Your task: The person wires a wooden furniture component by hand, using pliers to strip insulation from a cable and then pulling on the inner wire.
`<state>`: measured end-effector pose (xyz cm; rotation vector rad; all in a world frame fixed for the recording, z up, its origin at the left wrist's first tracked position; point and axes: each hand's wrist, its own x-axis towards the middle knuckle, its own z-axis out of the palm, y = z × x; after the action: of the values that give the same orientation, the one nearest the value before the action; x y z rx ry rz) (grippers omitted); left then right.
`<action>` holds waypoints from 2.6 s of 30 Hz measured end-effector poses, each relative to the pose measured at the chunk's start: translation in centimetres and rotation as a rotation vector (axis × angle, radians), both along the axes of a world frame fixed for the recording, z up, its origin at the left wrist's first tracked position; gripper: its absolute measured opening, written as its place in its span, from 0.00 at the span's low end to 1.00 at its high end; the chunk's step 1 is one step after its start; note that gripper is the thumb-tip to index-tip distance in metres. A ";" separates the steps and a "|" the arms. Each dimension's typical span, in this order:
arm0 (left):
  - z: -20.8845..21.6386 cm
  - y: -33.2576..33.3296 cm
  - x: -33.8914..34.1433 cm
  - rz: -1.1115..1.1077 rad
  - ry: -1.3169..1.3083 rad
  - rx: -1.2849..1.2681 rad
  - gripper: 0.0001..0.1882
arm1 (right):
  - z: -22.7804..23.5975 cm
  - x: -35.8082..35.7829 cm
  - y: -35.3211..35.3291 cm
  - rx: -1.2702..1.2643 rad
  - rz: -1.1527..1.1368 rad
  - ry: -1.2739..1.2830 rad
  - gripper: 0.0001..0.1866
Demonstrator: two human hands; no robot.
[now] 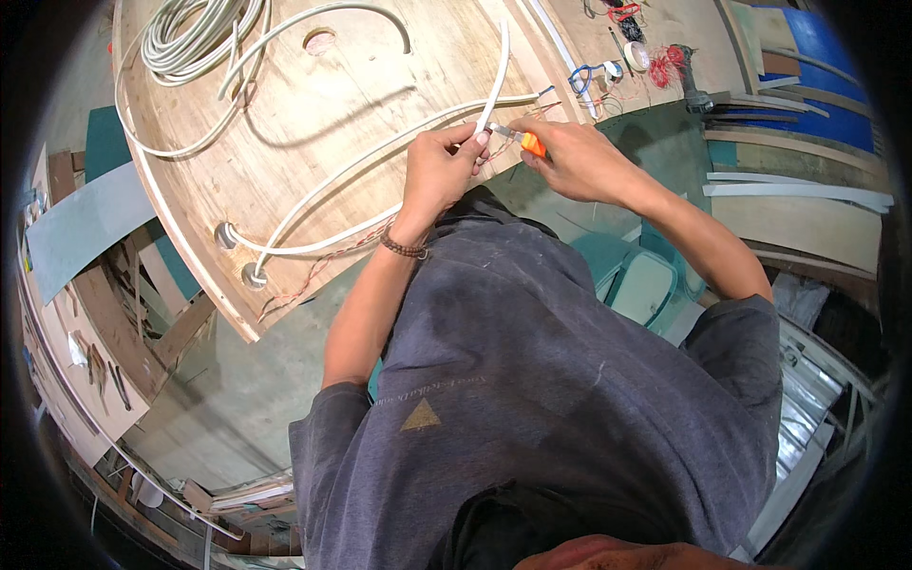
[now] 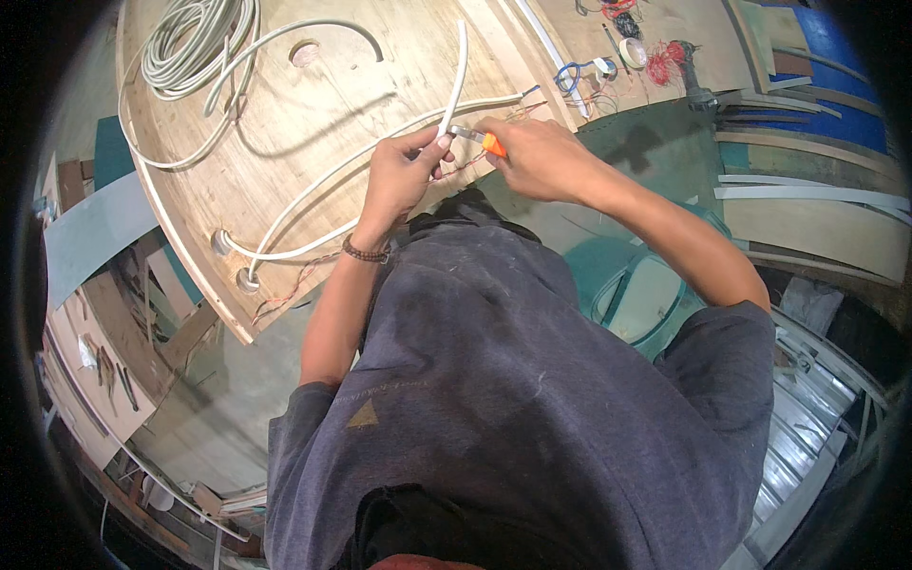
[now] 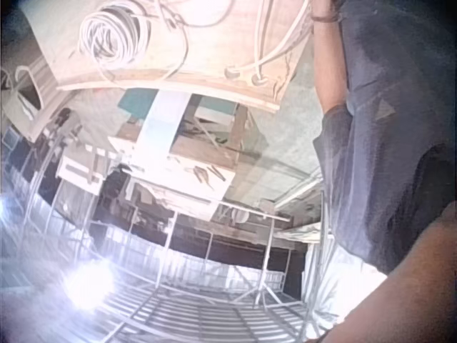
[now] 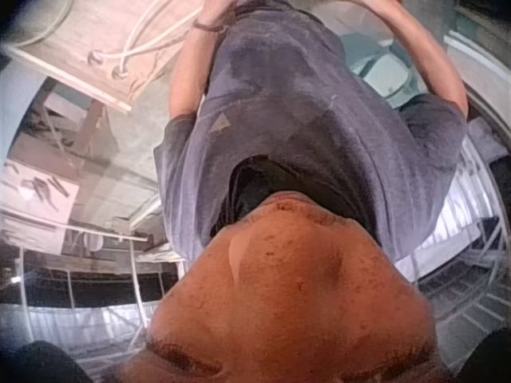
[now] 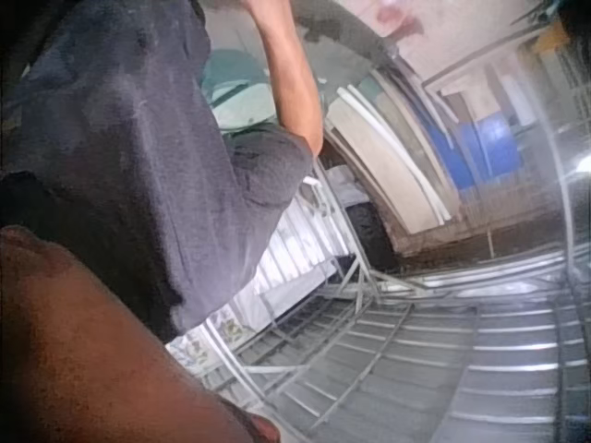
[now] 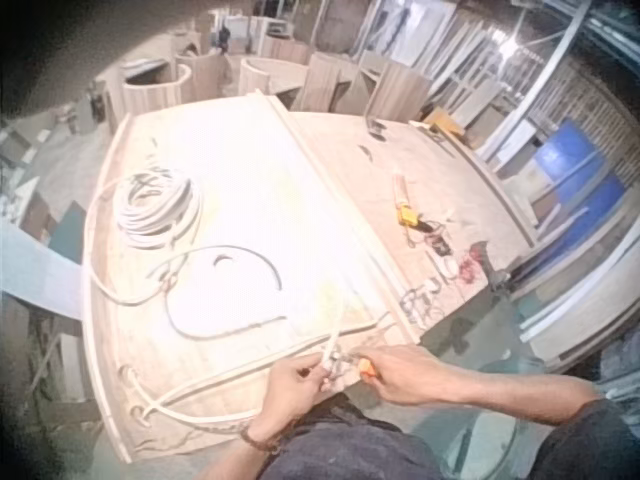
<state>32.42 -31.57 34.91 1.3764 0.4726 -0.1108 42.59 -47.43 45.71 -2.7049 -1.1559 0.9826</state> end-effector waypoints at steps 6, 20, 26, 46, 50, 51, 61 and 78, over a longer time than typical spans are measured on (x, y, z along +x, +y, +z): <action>-1.0 -0.9 0.0 0.004 -0.014 0.212 0.12 | -0.1 0.4 -0.1 -0.038 0.022 0.061 0.21; -2.7 -0.4 -0.4 -0.535 -0.122 0.003 0.16 | 0.4 2.3 -2.3 -0.315 0.228 0.177 0.17; -4.6 -1.3 -0.7 -0.443 0.015 0.122 0.15 | -0.8 2.5 -4.9 -0.410 0.156 0.194 0.18; -6.9 -4.6 -2.3 -0.289 0.039 0.401 0.13 | -4.8 1.3 0.7 -0.708 -0.028 0.436 0.11; -6.5 -5.0 -2.6 -0.263 0.030 0.435 0.11 | -4.8 1.1 1.5 -0.706 -0.157 0.508 0.09; -6.4 -5.1 -2.6 -0.254 0.029 0.449 0.11 | -4.9 1.0 1.6 -0.713 -0.166 0.522 0.08; -6.7 -5.5 -3.1 -0.243 -0.011 0.528 0.09 | -4.8 0.3 1.5 -0.687 -0.255 0.568 0.11; -6.1 -5.5 -3.0 -0.202 -0.092 0.628 0.09 | -5.5 -0.1 0.3 -0.634 -0.275 0.532 0.14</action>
<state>29.45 -37.05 28.82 2.0363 0.2971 -0.0642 42.44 -47.08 40.23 -2.5894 -0.4028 2.1108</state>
